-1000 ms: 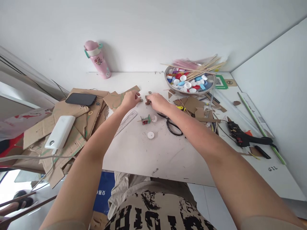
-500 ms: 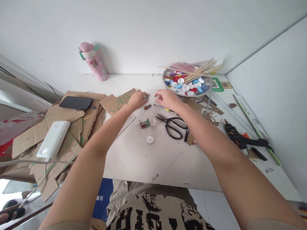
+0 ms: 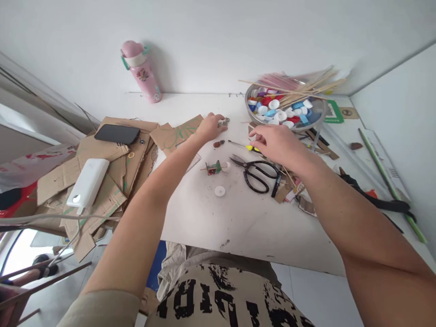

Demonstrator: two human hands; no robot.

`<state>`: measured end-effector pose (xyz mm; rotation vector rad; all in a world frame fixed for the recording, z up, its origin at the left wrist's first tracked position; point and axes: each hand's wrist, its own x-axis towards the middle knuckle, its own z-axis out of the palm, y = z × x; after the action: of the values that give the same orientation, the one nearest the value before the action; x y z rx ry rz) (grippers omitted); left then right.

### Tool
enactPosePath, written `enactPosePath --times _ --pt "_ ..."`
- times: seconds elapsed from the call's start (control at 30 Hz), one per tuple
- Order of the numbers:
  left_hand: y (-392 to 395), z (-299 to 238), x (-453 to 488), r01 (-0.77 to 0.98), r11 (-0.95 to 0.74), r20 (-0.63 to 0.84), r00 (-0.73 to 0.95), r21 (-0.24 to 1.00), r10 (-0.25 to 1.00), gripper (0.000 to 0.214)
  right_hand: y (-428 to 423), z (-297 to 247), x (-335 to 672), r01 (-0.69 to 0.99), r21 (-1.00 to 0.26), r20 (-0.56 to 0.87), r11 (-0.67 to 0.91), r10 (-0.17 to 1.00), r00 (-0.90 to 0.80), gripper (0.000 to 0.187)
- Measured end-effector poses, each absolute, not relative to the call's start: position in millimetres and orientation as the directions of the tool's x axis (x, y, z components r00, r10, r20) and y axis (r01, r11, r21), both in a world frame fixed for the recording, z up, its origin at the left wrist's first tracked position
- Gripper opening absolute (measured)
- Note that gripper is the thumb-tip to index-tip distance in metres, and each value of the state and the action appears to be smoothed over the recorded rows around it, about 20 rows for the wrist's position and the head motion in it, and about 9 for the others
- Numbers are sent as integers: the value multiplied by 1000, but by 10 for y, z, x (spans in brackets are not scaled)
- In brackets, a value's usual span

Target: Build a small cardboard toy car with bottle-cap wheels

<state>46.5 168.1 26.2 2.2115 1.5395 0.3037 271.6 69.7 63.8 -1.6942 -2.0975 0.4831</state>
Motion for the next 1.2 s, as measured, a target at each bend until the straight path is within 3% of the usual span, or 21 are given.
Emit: enactPosePath --times 0.13,0.27,0.47,0.6,0.67,0.77,0.83,0.93,1.2 --pt "1610 244 225 814 -356 -56 426 459 903 58 349 905 3017 885 -464 39 -25 998 48 12" --pt "1588 232 125 789 -372 -79 465 489 882 62 -65 1093 3339 859 -498 85 -120 979 186 9" --pt "1677 182 367 793 -298 -35 372 531 928 38 -489 1223 3448 807 -492 42 -325 918 395 11" --pt "1720 145 459 793 -312 44 340 523 939 25 -661 1228 3569 775 -407 -24 -484 854 520 18" --pt "1717 127 436 790 -328 68 345 518 936 24 -793 1100 3686 819 -358 -46 -450 884 465 17" --pt "1682 98 354 764 -373 161 341 527 926 22 -1073 693 3712 897 -349 -71 -272 962 265 17" --pt "1649 90 295 746 -402 221 335 531 916 21 -1282 339 3563 919 -357 -36 -166 986 164 41" --pt "1600 115 239 732 -429 262 341 528 903 23 -1538 -125 3238 928 -345 22 -144 987 161 70" --pt "1370 352 274 696 -438 290 329 568 899 28 -1598 -354 3100 916 -394 105 -77 986 128 73"
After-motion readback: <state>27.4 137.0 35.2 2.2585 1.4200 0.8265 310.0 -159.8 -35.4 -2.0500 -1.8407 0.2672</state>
